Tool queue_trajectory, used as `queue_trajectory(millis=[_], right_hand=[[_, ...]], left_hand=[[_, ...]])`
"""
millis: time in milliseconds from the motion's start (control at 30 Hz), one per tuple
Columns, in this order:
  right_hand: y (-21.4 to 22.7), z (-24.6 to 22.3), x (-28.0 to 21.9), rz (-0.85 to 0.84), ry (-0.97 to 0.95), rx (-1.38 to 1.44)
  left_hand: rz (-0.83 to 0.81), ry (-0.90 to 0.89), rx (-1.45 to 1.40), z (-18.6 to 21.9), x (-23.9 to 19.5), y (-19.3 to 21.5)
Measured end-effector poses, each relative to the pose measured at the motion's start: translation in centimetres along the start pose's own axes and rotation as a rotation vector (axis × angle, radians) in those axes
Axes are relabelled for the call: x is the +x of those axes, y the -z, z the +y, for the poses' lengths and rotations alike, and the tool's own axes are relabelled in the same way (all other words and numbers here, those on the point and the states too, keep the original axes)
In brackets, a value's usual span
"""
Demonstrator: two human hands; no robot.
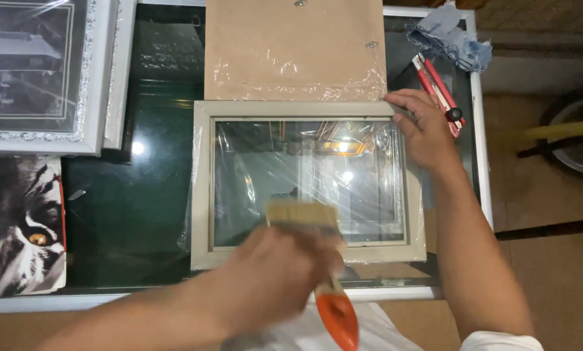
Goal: The person uses a brush to wipe the surface of a plastic-wrapped picture frame on a glass table. The person repeatedly brushes the frame's surface and edges while holding the frame steady with the other hand.
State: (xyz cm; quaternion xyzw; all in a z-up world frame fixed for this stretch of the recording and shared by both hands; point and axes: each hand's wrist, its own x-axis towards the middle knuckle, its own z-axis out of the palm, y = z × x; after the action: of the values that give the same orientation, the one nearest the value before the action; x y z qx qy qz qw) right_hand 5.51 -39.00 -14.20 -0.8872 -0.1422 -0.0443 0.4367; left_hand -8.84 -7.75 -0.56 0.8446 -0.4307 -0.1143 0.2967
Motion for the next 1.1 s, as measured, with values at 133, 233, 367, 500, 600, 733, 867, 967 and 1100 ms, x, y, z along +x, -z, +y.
queue_trajectory(millis=[133, 233, 367, 500, 600, 733, 867, 967, 1100], right_hand=[[0.1, 0.0, -0.1, -0.003, 0.011, -0.009], [0.1, -0.5, -0.1, 0.031, 0.039, 0.006], [0.1, -0.1, -0.1, 0.011, 0.076, 0.071], [0.3, 3.7, -0.2, -0.024, 0.034, -0.034], [0.7, 2.7, 0.0, -0.034, 0.019, 0.016], [0.2, 1.4, -0.3, 0.049, 0.049, 0.135], [0.3, 1.1, -0.3, 0.027, 0.017, 0.291], [0.5, 3.5, 0.4, 0.031, 0.018, 0.502], [1.3, 1.4, 0.2, 0.029, 0.084, 0.510]], left_hand=[[-0.272, 0.092, -0.331, 1.8, 1.2, 2.9], [0.062, 0.040, -0.316, 0.3, 4.0, 3.8], [0.453, -0.134, 0.061, -4.3, 8.9, 2.5], [0.430, -0.078, 0.111, -6.9, 10.3, -1.7], [0.197, -0.077, 0.099, -2.9, 7.5, -2.9], [0.046, -0.171, -0.050, 1.7, 4.9, -0.2], [-0.133, -0.036, -0.444, 1.1, 7.4, 2.5], [-0.070, 0.073, -0.501, 0.0, 10.7, 3.1], [-0.158, 0.070, -0.631, -1.6, 13.6, 1.2]])
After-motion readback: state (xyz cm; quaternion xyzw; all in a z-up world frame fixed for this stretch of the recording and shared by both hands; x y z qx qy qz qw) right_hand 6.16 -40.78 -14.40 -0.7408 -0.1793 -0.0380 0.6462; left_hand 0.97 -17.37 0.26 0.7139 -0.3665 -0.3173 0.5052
